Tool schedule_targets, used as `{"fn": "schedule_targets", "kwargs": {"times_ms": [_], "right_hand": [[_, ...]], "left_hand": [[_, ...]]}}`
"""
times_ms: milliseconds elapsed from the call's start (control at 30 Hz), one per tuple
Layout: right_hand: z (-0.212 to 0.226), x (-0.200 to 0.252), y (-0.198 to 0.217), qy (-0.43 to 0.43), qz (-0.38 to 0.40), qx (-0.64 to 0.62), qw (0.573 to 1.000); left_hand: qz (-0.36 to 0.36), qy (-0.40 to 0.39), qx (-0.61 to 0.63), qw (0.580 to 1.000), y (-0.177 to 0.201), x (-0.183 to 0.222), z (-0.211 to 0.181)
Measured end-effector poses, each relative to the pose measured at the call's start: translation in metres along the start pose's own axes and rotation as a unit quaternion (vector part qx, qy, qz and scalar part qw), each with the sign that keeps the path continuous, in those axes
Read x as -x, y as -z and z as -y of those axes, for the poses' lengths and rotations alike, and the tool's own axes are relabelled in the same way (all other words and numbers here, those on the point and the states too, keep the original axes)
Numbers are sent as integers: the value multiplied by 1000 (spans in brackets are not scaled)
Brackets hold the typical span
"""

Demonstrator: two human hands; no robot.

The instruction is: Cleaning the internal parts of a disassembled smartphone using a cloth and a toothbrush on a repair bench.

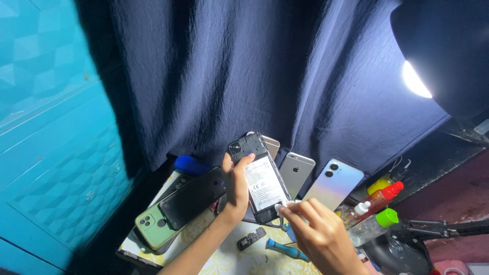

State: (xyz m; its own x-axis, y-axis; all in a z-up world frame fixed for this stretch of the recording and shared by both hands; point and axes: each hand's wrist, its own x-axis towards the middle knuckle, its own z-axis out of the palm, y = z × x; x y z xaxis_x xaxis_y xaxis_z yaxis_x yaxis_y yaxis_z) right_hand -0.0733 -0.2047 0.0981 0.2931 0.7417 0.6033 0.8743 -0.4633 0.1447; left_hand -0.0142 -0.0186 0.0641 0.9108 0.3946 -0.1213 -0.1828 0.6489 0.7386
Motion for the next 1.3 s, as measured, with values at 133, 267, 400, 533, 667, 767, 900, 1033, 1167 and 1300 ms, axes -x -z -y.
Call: {"fn": "schedule_targets", "kwargs": {"times_ms": [133, 267, 400, 533, 667, 767, 900, 1033, 1167, 1300], "right_hand": [[9, 3, -24, 38, -15, 76, 996], [9, -8, -7, 14, -10, 23, 1000], [12, -8, -20, 26, -23, -5, 999], [15, -2, -30, 103, -20, 5, 994], [14, 0, -30, 30, 11, 10, 999], [13, 3, -34, 66, 57, -51, 995], [0, -9, 13, 12, 22, -160, 987], [-20, -11, 42, -91, -83, -62, 991], [-48, -1, 30, -151, -95, -33, 983], [-61, 2, 30, -170, -54, -93, 979]], "left_hand": [[49, -110, -16, 993, 6, -1, 7], [6, -26, -6, 1000, -4, 6, -6], [5, -25, 14, 1000, -4, 7, -2], [-10, -7, 0, 1000, -9, 16, -12], [-8, -11, -12, 1000, -9, 15, -6], [0, -30, -32, 999, -11, 15, -3], [79, -44, -85, 992, -13, 15, 17], [247, -99, -122, 956, -13, 25, 29], [362, -29, -183, 914, -12, 35, 34], [395, -58, -188, 897, -17, 35, 26]]}}
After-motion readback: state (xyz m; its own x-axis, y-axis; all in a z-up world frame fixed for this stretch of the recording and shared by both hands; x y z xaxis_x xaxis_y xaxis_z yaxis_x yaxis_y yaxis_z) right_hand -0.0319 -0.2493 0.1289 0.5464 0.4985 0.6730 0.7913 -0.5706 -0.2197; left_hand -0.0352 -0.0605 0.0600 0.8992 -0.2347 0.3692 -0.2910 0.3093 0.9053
